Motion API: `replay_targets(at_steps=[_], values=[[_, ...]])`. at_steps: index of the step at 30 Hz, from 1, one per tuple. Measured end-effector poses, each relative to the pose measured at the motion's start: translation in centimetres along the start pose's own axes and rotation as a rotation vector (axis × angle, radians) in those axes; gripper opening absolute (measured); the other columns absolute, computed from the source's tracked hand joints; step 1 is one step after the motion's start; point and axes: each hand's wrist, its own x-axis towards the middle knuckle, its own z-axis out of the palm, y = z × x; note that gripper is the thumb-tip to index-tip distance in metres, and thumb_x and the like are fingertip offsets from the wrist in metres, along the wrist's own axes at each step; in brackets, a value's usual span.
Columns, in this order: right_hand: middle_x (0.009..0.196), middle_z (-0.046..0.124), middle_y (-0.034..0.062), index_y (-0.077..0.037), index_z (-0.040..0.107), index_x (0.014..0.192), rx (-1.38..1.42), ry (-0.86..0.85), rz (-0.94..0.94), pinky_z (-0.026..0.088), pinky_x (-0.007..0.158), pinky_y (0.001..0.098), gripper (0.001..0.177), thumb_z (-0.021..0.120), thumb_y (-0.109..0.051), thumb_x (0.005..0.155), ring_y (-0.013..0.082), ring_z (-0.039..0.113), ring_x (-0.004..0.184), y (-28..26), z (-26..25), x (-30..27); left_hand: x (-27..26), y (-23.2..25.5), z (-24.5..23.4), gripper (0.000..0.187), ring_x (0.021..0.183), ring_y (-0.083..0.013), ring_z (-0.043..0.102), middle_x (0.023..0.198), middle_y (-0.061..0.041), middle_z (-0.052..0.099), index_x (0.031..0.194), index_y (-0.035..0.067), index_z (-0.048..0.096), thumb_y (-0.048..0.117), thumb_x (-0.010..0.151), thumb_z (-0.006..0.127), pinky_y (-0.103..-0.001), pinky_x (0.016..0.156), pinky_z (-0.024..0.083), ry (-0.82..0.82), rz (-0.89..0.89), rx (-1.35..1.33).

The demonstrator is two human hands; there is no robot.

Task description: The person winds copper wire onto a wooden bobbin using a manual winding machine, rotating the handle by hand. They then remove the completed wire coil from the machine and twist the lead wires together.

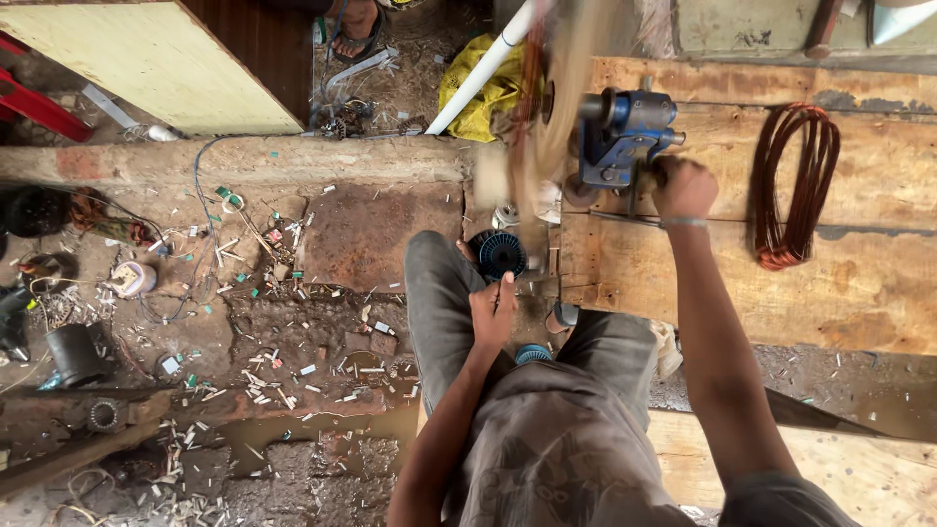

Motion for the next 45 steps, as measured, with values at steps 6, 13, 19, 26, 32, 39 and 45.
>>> replay_targets(at_steps=[6, 13, 19, 26, 32, 39, 45], values=[[0.088, 0.076, 0.0069, -0.021, 0.082, 0.102, 0.076, 0.090, -0.115, 0.055, 0.061, 0.0402, 0.025, 0.079, -0.009, 0.081, 0.0292, 0.071, 0.074, -2.2, -10.8, -6.4, -0.3, 1.2, -0.3, 0.054, 0.046, -0.0052, 0.048, 0.050, -0.003, 0.054, 0.062, -0.001, 0.056, 0.030, 0.107, 0.058, -0.031, 0.045, 0.037, 0.002, 0.048, 0.027], [0.100, 0.079, 0.0038, -0.010, 0.081, 0.099, 0.317, 0.356, -0.252, 0.061, 0.079, 0.0323, 0.015, 0.087, -0.004, 0.087, 0.0195, 0.076, 0.093, -1.0, -18.1, -6.7, -1.0, 1.7, -0.7, 0.055, 0.048, -0.0046, 0.045, 0.051, -0.003, 0.052, 0.062, -0.001, 0.052, 0.028, 0.108, 0.059, -0.030, 0.046, 0.035, 0.004, 0.077, 0.022], [0.110, 0.081, 0.0048, -0.010, 0.081, 0.108, 0.481, 0.452, -0.213, 0.063, 0.078, 0.0218, 0.014, 0.082, 0.004, 0.102, 0.0155, 0.080, 0.098, -0.5, -20.2, -1.1, -1.4, 1.5, -0.7, 0.048, 0.051, -0.0038, 0.044, 0.054, -0.003, 0.053, 0.066, -0.002, 0.055, 0.022, 0.107, 0.062, -0.029, 0.047, 0.035, 0.018, 0.097, -0.065], [0.111, 0.080, 0.0122, -0.004, 0.081, 0.114, 0.675, 0.391, -0.151, 0.065, 0.079, 0.0268, 0.029, 0.083, 0.011, 0.089, 0.0179, 0.079, 0.098, -0.6, -18.3, 8.0, -0.8, 1.1, -0.4, 0.048, 0.047, -0.0035, 0.047, 0.052, -0.002, 0.055, 0.063, -0.001, 0.055, 0.022, 0.106, 0.061, -0.028, 0.044, 0.035, 0.002, 0.034, -0.003], [0.104, 0.080, 0.0128, -0.001, 0.082, 0.105, 0.652, 0.358, -0.110, 0.066, 0.079, 0.0274, 0.030, 0.083, 0.014, 0.079, 0.0202, 0.079, 0.094, -0.1, -11.2, 12.7, -0.3, 0.5, -0.2, 0.049, 0.043, -0.0035, 0.045, 0.048, -0.002, 0.053, 0.062, -0.001, 0.056, 0.021, 0.105, 0.063, -0.029, 0.042, 0.031, 0.016, 0.044, 0.068], [0.097, 0.082, 0.0032, -0.019, 0.084, 0.099, 0.484, 0.205, 0.051, 0.060, 0.065, 0.0272, 0.022, 0.081, 0.000, 0.088, 0.0151, 0.077, 0.077, 1.2, 0.9, 11.0, -0.1, 0.1, -0.2, 0.053, 0.045, -0.0041, 0.035, 0.047, -0.003, 0.042, 0.060, -0.001, 0.048, 0.019, 0.106, 0.065, -0.031, 0.043, 0.024, 0.044, 0.052, 0.112], [0.078, 0.075, 0.0143, -0.022, 0.085, 0.103, 0.095, 0.047, 0.066, 0.058, 0.059, 0.0394, 0.031, 0.083, -0.011, 0.074, 0.0334, 0.071, 0.064, 0.0, 0.3, 3.0, -0.4, 1.3, -0.1, 0.048, 0.047, -0.0023, 0.043, 0.049, -0.001, 0.048, 0.064, 0.000, 0.051, 0.020, 0.106, 0.062, -0.029, 0.043, 0.032, 0.050, 0.044, 0.020]])
